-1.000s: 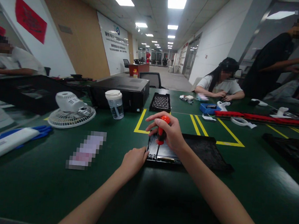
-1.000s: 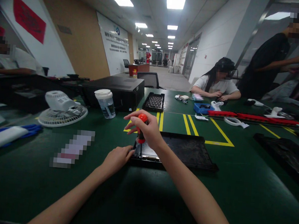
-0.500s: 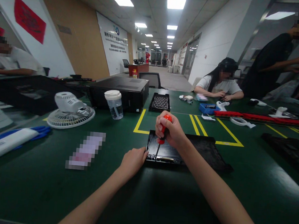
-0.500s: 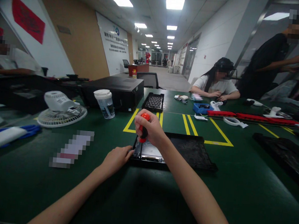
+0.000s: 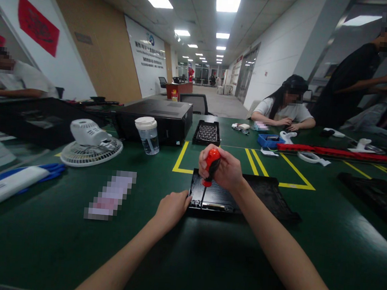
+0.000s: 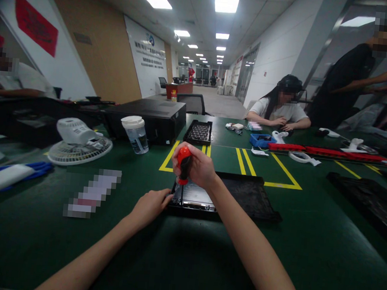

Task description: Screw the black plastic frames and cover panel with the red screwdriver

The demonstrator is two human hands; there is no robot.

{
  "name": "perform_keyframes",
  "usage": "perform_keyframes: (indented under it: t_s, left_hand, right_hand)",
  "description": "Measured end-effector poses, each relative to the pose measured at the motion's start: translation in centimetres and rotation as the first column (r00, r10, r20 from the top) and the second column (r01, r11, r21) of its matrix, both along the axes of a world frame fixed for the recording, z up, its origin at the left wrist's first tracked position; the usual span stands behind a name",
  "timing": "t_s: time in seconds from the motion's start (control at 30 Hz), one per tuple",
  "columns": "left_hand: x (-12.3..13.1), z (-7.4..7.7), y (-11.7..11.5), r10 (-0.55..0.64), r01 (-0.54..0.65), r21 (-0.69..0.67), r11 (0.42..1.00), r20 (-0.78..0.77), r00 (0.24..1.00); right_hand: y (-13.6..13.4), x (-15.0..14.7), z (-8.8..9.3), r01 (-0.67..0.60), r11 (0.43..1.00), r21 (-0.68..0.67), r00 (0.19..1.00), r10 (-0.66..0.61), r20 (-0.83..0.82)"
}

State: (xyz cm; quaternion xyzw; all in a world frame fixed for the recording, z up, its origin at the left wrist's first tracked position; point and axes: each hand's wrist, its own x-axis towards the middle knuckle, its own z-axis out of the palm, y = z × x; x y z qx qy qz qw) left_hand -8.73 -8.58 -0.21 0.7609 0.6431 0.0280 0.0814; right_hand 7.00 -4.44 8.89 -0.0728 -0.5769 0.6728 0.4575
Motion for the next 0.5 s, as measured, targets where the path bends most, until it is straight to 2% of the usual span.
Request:
perform_keyframes:
  t_s: [0.2,0.5]
  left_hand:
    - [-0.03,-0.11,0.07,0.012,-0.012,-0.017,1.000,-0.008,1.000]
    - [0.01,-0.02,0.01,0.007,-0.008,-0.012,1.000,-0.012,1.000]
  right_hand:
    - [0.36,0.11,-0.19,-0.075,0.997,0.016,0.997,0.075,-0.014]
    - [0.55,0.22,-0.34,-0.123,0.992,0.023,0.992,0.123,-0.027]
